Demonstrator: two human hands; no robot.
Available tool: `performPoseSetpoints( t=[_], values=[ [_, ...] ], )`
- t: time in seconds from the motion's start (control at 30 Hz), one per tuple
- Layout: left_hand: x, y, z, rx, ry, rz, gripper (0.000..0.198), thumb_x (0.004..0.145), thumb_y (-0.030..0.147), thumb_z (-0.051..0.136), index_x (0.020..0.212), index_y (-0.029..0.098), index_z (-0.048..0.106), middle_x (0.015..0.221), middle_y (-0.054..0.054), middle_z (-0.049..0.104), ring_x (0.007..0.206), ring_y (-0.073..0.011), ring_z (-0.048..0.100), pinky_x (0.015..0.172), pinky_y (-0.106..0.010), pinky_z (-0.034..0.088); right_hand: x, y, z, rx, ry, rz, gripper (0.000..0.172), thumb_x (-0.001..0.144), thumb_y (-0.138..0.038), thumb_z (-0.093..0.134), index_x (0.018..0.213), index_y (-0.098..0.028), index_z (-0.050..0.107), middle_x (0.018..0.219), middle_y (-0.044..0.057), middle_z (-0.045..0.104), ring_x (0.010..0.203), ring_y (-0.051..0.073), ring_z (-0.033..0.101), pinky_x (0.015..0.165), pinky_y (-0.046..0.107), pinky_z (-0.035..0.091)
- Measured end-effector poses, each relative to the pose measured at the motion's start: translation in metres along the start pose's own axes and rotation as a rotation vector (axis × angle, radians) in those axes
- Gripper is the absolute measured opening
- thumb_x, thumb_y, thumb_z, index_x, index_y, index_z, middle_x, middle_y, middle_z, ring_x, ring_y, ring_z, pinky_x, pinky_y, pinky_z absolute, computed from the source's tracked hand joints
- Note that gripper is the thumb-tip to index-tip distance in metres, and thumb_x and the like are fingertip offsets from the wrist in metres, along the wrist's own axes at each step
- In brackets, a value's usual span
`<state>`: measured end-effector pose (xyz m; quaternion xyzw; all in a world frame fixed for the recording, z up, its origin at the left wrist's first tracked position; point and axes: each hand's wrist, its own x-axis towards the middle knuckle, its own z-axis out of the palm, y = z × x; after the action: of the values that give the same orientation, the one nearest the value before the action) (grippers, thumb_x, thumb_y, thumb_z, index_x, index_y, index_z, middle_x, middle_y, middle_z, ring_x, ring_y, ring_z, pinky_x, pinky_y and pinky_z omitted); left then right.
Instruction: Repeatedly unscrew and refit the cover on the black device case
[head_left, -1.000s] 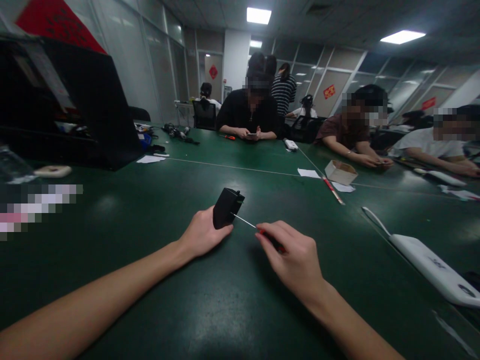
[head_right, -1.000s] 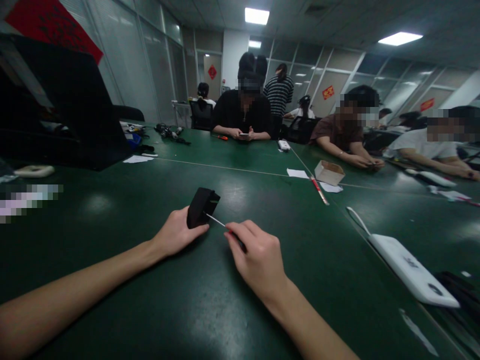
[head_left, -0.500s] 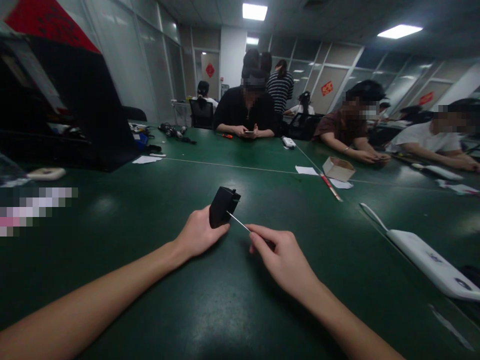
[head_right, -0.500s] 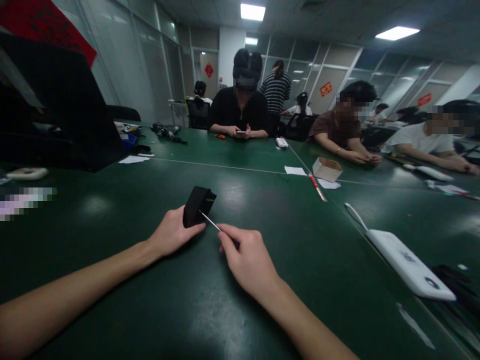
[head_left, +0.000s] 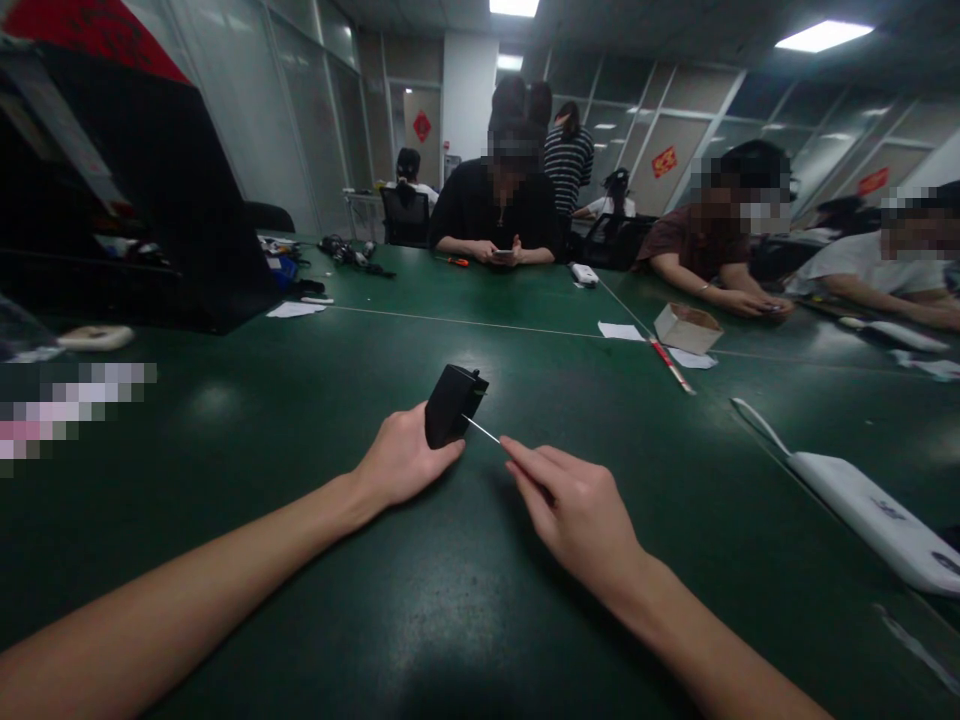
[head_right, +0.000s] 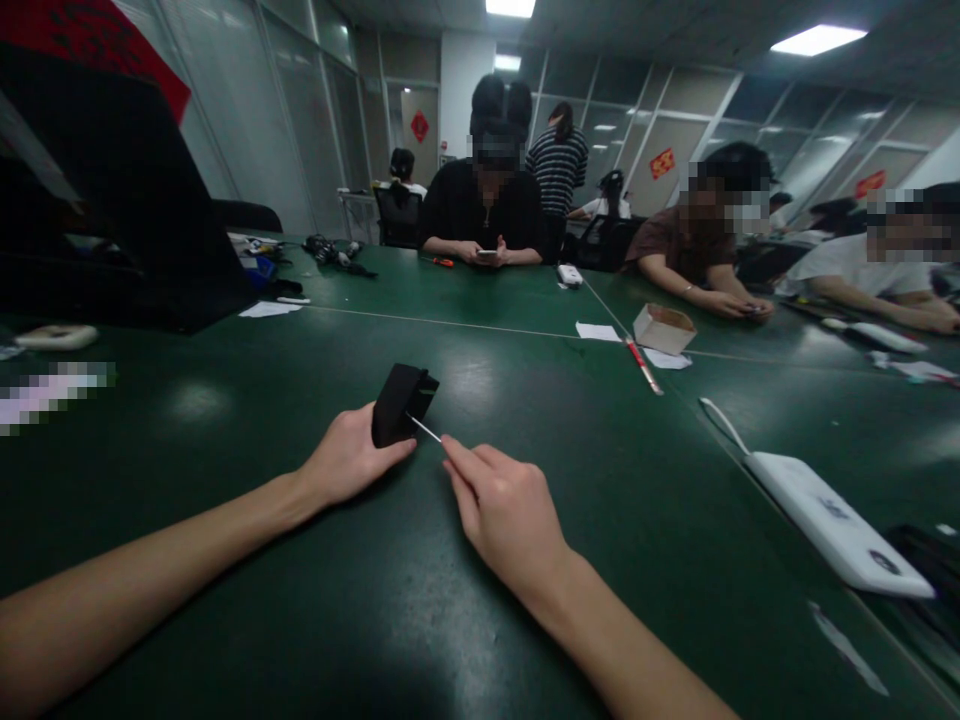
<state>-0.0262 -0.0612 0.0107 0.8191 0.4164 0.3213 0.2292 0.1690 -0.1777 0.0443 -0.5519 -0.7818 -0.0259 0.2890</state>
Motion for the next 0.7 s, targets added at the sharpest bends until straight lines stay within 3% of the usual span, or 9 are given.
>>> performPoseSetpoints(
  t=[0.23, 0.37, 0.47, 0.57, 0.7],
  values=[
    [0.001, 0.001, 0.001, 0.043, -0.006, -0.009, 0.020, 0.077, 0.036, 0.066, 0.085, 0.019, 0.060, 0.074, -0.002, 0.065, 0.065, -0.0190, 0.061, 0.058, -0.028, 0.041, -0.005, 0.004, -0.002, -0.370, 0.079, -0.173, 0.032, 0.096, -0.016, 0.048, 0.123, -0.013, 0.065, 0.093, 0.009, 0.073, 0.067, 0.018, 0.067, 0.052, 0.027, 0.044],
    [0.002, 0.000, 0.001, 0.014, -0.025, -0.025, 0.022, 0.077, 0.037, 0.067, 0.087, 0.019, 0.061, 0.078, -0.003, 0.066, 0.068, -0.0203, 0.062, 0.061, -0.029, 0.043, -0.003, 0.004, -0.004, -0.477, 0.083, -0.213, 0.032, 0.095, -0.014, 0.049, 0.122, -0.015, 0.065, 0.094, 0.010, 0.073, 0.067, 0.018, 0.066, 0.051, 0.027, 0.040],
    [0.005, -0.001, 0.000, -0.055, -0.052, -0.059, 0.026, 0.075, 0.041, 0.069, 0.086, 0.018, 0.063, 0.081, -0.004, 0.067, 0.073, -0.0217, 0.063, 0.066, -0.031, 0.045, 0.001, 0.005, -0.001, -0.281, 0.027, -0.069, 0.031, 0.097, -0.022, 0.049, 0.124, -0.017, 0.062, 0.094, 0.008, 0.072, 0.072, 0.018, 0.066, 0.059, 0.027, 0.044],
    [0.005, 0.002, -0.002, -0.248, -0.137, -0.106, 0.033, 0.078, 0.049, 0.066, 0.083, 0.016, 0.064, 0.079, -0.005, 0.068, 0.073, -0.0218, 0.062, 0.068, -0.032, 0.047, 0.006, 0.007, 0.009, 0.080, -0.025, 0.145, 0.020, 0.095, -0.028, 0.053, 0.107, -0.018, 0.065, 0.089, 0.005, 0.069, 0.077, 0.017, 0.064, 0.070, 0.028, 0.046],
    [-0.001, 0.015, 0.001, -0.643, -0.207, -0.135, 0.045, 0.089, 0.055, 0.051, 0.098, 0.013, 0.064, 0.096, -0.011, 0.071, 0.086, -0.0228, 0.066, 0.083, -0.036, 0.050, 0.010, 0.006, 0.024, 0.443, -0.046, 0.384, 0.020, 0.092, -0.039, 0.056, 0.086, -0.019, 0.058, 0.074, -0.001, 0.061, 0.068, 0.016, 0.057, 0.064, 0.027, 0.043]
  ],
)
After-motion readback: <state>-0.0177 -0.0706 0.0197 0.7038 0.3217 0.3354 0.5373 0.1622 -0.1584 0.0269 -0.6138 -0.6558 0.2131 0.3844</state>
